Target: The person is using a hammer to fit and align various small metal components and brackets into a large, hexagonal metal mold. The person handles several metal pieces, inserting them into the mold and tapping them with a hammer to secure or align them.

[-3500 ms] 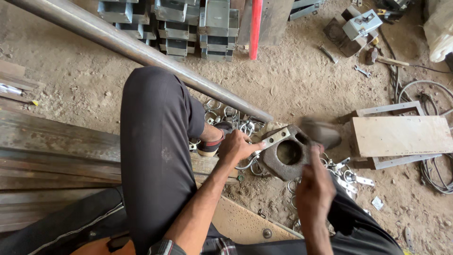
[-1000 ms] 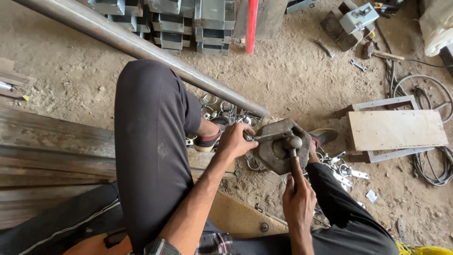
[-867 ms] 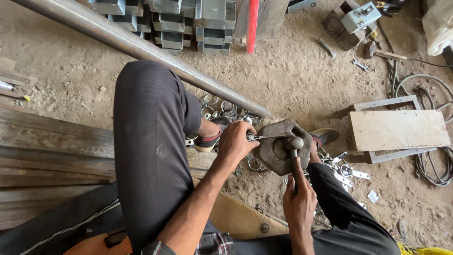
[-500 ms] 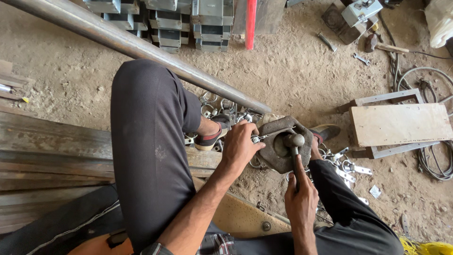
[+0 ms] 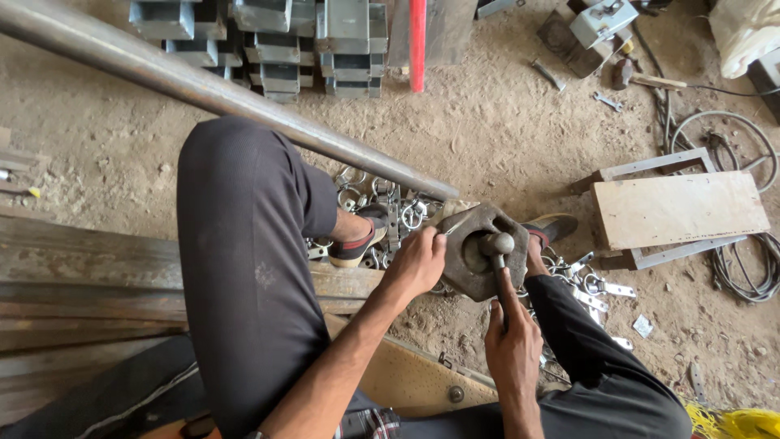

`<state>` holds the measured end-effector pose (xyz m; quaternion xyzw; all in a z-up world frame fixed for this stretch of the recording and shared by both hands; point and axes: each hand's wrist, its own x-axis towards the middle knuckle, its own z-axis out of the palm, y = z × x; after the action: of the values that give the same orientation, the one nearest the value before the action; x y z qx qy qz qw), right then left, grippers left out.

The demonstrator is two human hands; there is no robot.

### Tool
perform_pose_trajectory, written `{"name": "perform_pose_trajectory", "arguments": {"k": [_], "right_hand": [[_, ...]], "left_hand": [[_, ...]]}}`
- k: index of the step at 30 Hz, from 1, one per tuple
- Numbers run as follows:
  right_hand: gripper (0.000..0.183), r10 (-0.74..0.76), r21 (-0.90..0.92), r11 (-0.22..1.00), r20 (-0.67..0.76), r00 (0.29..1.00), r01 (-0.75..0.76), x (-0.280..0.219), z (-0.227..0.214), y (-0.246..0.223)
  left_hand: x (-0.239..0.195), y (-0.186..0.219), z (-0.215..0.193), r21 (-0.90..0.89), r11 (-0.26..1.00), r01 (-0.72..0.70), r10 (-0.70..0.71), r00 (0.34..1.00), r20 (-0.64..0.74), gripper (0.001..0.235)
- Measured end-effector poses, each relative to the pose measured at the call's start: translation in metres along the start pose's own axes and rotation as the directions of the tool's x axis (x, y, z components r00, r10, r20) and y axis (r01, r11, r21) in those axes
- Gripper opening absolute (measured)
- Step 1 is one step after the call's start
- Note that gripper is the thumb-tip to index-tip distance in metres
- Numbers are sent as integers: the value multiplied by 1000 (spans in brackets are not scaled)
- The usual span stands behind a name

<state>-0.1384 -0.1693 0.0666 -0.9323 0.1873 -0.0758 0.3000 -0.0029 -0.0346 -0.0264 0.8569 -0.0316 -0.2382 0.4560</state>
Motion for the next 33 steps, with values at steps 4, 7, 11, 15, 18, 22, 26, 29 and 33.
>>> {"name": "perform_pose_trajectory", "arguments": {"k": [4, 7, 11, 15, 18, 22, 26, 29, 33], "right_hand": [[59, -121, 32, 992, -68, 990, 123, 2, -3, -2], [57, -72, 74, 994, -69, 995, 77, 1, -4, 0], [57, -10, 96, 995, -64, 998, 16, 0, -2, 4], [59, 81, 6, 997, 41, 996, -82, 0, -7, 3], [58, 79, 13, 997, 82, 993, -80, 1, -12, 5], [59, 77, 17, 997, 77, 994, -79, -1, -7, 12], [64, 75, 122, 990, 20, 997, -77, 0, -1, 18], [61, -135, 114, 983, -93, 987, 145, 3, -2, 13], [58, 62, 57, 996, 68, 996, -66, 5, -5, 4]], "left_hand": [[3, -8, -6, -1, 989, -148, 147, 980, -132, 27], [-5, -4, -15, 17, 969, -245, 244, 949, -200, 23], [-17, 10, -31, 72, 950, -305, 313, 911, -268, 32], [-24, 24, -35, 184, 933, -310, 353, 889, -292, 37], [-21, 25, -31, 187, 953, -238, 285, 913, -292, 38], [-6, 7, -24, -159, 982, -98, 64, 977, -206, 26], [0, -8, -10, -301, 914, -272, 179, 936, -303, 27], [-5, -9, -7, -106, 933, -343, 269, 864, -426, 32], [-10, 1, -12, -111, 964, -241, 176, 894, -411, 34]]}}
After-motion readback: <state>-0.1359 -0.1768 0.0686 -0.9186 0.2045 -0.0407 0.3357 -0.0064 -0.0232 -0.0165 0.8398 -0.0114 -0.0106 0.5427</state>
